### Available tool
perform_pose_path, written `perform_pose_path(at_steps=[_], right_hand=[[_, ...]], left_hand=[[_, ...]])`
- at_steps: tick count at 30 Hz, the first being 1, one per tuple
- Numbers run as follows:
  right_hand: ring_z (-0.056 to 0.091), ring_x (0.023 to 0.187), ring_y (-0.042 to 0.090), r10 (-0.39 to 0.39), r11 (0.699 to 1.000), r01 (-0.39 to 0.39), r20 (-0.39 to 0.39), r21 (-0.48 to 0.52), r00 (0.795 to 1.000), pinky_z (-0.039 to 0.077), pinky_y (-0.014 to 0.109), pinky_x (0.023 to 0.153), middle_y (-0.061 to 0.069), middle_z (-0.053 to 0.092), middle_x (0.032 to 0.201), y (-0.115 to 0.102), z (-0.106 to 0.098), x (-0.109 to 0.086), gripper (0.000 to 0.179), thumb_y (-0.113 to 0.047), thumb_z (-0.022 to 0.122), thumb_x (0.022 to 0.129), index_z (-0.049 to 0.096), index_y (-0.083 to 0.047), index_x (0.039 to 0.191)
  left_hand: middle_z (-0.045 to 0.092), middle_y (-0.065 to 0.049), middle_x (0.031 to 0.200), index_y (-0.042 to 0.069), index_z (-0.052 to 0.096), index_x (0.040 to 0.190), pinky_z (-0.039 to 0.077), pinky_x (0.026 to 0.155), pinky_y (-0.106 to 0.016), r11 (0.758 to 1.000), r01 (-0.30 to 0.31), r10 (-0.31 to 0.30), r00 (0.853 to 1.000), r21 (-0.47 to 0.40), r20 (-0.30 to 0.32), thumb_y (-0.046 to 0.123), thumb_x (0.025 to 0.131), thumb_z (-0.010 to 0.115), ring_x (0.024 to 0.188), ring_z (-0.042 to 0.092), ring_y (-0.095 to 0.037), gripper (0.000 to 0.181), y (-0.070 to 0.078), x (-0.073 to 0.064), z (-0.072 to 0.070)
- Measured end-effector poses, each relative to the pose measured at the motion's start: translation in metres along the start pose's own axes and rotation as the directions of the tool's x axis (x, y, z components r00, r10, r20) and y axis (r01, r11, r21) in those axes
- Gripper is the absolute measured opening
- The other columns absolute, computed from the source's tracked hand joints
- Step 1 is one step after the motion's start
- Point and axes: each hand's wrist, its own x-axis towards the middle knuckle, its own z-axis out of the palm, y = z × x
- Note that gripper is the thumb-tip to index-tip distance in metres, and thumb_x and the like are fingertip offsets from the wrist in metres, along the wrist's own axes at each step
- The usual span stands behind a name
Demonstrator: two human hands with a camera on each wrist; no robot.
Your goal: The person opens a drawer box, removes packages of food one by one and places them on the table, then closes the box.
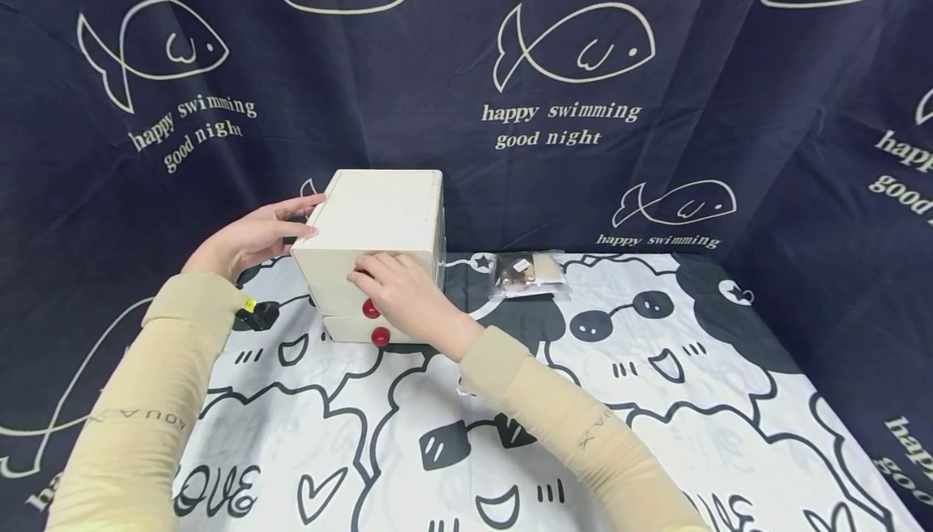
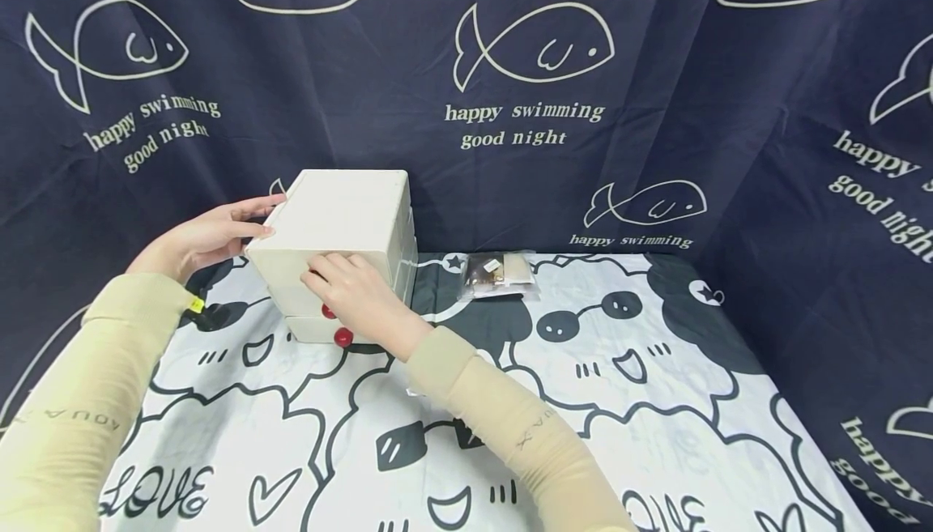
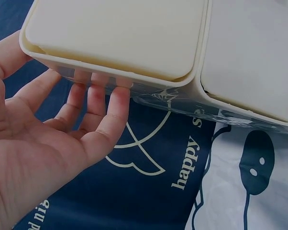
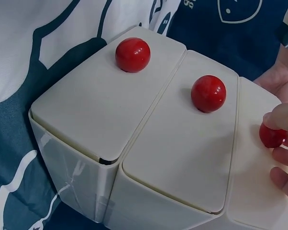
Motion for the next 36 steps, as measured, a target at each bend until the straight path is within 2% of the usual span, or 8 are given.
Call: perform_pose_path(at_steps=[13, 20, 25, 36], right_hand=[[0.052, 0.116, 0.018, 0.032, 0.999, -0.032, -0.002, 0.001, 0.999, 0.042, 0.030, 0.088, 0.000, 0.058, 0.125, -0.003, -0.006, -0.010, 0.034, -0.012, 0.063, 0.087, 0.061, -0.018, 0.120], [0.052, 0.113, 0.019, 0.005, 1.000, -0.005, -0.028, -0.016, 1.000, 0.042, 0.031, 0.086, 0.001, 0.058, 0.123, -0.009, -0.001, -0.018, 0.036, -0.017, 0.067, 0.084, 0.060, -0.017, 0.120], [0.054, 0.110, 0.019, -0.014, 0.999, 0.011, -0.060, -0.040, 0.998, 0.042, 0.031, 0.085, -0.001, 0.060, 0.119, -0.013, 0.005, -0.022, 0.031, -0.017, 0.063, 0.086, 0.061, -0.019, 0.117], [0.051, 0.113, 0.018, -0.024, 0.998, 0.026, 0.045, -0.050, 0.999, 0.039, 0.032, 0.086, -0.002, 0.059, 0.118, -0.021, 0.020, -0.032, 0.026, -0.015, 0.062, 0.087, 0.064, -0.021, 0.112]], left_hand=[[0.017, -0.010, 0.153, 0.019, 0.019, 0.152, 0.050, 0.082, -0.027, 1.000, -0.009, 0.009, 1.000, -0.006, 0.019, 0.008, 0.089, 0.062, 0.102, 0.056, -0.007, 0.077, -0.001, 0.000, 0.000], [0.016, -0.010, 0.154, 0.019, 0.019, 0.152, 0.051, 0.081, -0.027, 1.000, -0.006, 0.006, 1.000, 0.004, 0.021, 0.009, 0.090, 0.062, 0.101, 0.056, -0.006, 0.077, 0.000, 0.000, 0.000], [0.016, -0.011, 0.154, 0.018, 0.019, 0.152, 0.051, 0.082, -0.027, 1.000, -0.008, 0.008, 1.000, 0.007, 0.017, 0.010, 0.089, 0.063, 0.101, 0.056, -0.006, 0.077, 0.001, 0.000, 0.001], [0.017, -0.010, 0.153, 0.018, 0.020, 0.152, 0.050, 0.082, -0.028, 1.000, -0.011, 0.012, 1.000, -0.021, 0.016, 0.006, 0.089, 0.062, 0.102, 0.056, -0.007, 0.077, -0.002, 0.001, -0.001]])
